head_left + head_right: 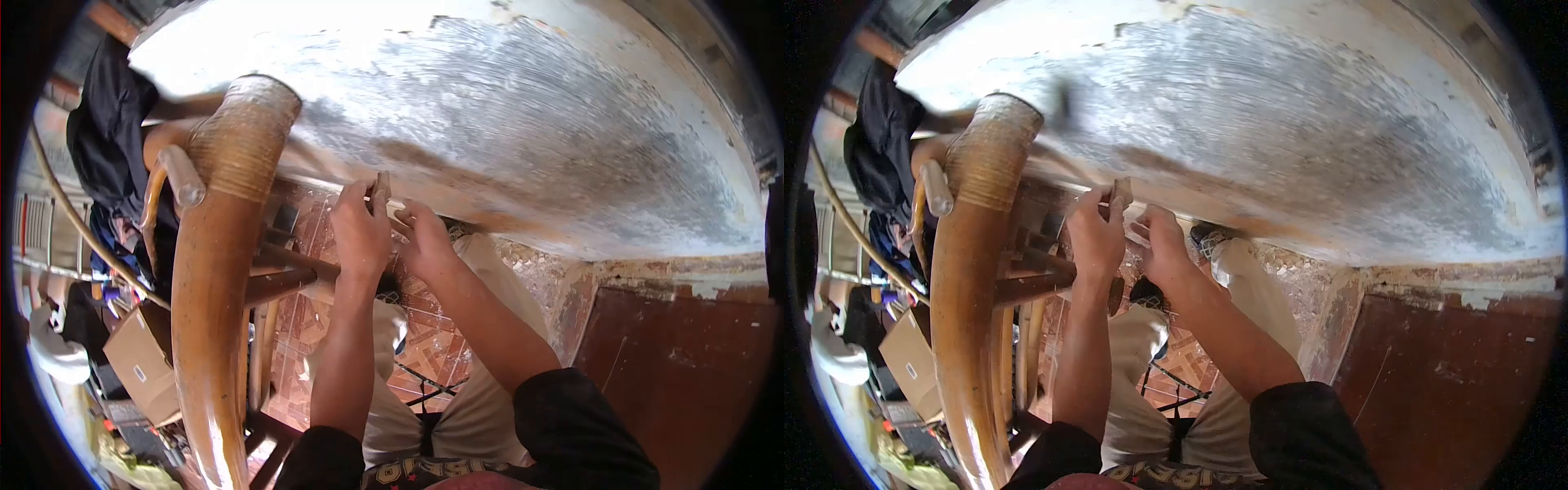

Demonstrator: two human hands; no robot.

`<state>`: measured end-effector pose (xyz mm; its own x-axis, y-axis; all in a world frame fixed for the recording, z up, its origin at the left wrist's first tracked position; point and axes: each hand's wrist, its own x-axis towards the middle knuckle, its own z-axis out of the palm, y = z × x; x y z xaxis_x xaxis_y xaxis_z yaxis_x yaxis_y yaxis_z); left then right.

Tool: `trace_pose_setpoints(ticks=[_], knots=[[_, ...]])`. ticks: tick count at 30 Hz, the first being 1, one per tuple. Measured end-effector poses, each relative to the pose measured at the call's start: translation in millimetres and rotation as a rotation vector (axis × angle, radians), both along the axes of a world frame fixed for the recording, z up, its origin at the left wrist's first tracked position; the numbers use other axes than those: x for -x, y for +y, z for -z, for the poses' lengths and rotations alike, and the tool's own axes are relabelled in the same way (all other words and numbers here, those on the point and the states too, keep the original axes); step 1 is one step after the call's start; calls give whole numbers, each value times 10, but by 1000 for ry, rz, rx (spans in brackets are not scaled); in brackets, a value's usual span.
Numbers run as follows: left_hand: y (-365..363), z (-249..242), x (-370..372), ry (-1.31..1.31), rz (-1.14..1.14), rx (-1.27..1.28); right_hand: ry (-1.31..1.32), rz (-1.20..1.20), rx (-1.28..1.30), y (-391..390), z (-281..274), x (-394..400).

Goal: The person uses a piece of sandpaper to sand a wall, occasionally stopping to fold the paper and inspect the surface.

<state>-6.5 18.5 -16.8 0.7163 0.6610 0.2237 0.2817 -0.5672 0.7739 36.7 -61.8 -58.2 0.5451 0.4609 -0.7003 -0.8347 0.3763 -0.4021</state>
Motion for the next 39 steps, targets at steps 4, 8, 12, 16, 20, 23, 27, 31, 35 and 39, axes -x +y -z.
trace_pose_setpoints(ticks=[4,8,12,16,20,23,27,31,35,39], knots=[[202,301,37,0,-30,32,111,75,22,-39,-57,109],[418,870,-126,-40,-211,626,115,21,-100,-50,13,180],[563,1733,-227,70,-498,890,126,-53,-185,3,23,234],[699,2481,-385,259,-570,702,190,-108,-184,90,101,280],[769,2412,-733,-35,-593,633,186,-158,-255,96,-66,354],[762,2300,-923,-203,-544,761,182,-168,-306,113,-158,369],[649,2424,-894,-240,-391,711,170,-143,-298,157,-117,341],[542,2756,-993,-263,-455,545,174,-119,-274,251,-66,319],[570,2600,-984,-193,-507,743,171,-117,-291,241,-36,331],[634,2090,-948,-320,-556,520,195,-109,-335,198,-53,272]])
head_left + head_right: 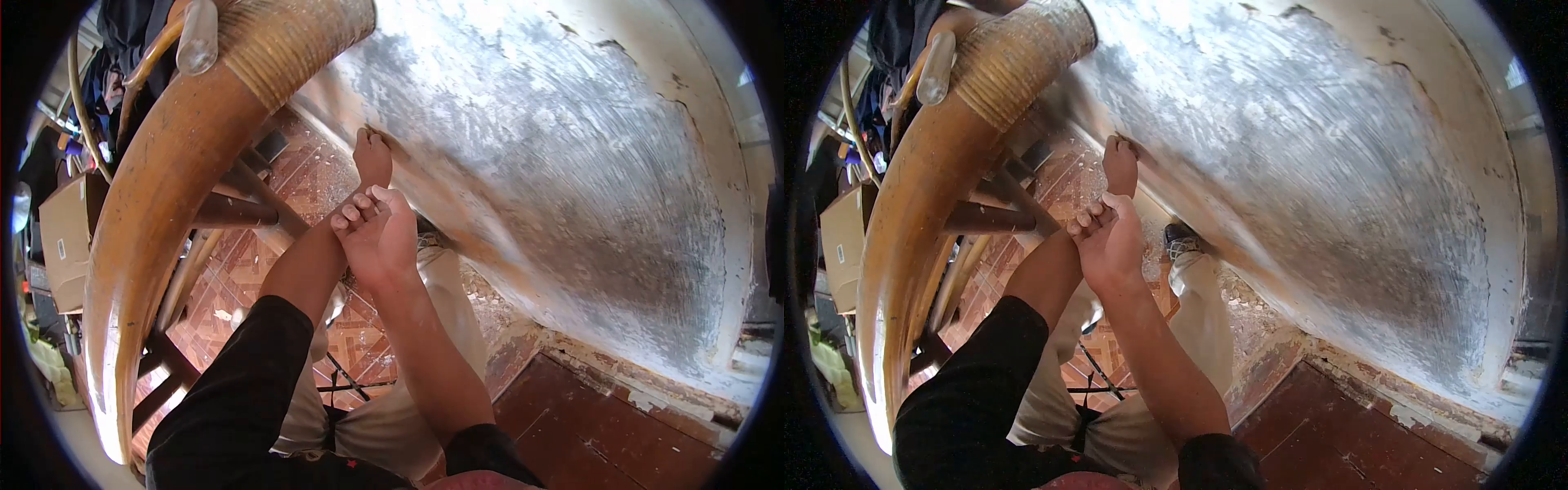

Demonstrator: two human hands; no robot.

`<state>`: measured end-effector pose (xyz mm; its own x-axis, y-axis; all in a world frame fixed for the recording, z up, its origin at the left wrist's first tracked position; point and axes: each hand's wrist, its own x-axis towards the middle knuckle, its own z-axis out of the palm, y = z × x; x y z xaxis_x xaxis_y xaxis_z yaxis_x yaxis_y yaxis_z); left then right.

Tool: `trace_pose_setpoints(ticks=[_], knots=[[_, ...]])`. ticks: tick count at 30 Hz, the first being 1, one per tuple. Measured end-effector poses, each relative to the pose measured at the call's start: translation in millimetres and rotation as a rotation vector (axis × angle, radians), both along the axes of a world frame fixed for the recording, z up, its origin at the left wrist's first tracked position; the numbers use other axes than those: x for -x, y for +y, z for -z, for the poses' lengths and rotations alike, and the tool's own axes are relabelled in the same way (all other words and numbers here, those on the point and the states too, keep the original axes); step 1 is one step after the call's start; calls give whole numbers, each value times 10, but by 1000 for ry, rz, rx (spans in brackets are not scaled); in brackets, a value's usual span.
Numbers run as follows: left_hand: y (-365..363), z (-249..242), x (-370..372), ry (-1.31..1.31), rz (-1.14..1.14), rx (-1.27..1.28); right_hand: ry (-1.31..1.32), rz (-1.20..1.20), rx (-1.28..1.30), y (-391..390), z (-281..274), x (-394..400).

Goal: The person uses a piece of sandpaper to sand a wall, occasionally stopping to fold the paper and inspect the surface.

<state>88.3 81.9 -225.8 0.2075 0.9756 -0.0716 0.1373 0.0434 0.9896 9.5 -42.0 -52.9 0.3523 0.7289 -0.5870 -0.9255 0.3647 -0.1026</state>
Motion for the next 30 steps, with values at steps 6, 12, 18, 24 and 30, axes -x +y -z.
trace_pose_setpoints(ticks=[6,12,18,24,30], knots=[[-227,-349,-52,-149,-25,-107,5,52,-46,-54,-96,-103],[-8,-689,167,-260,285,576,2,165,-84,-164,-153,-285],[-414,-1728,1014,-500,480,722,-278,348,88,-282,147,-471],[-1049,-1925,1738,-278,473,709,-734,39,267,-413,132,-245],[-1185,-1679,1887,-147,455,534,-1208,-121,543,-899,-89,201]])
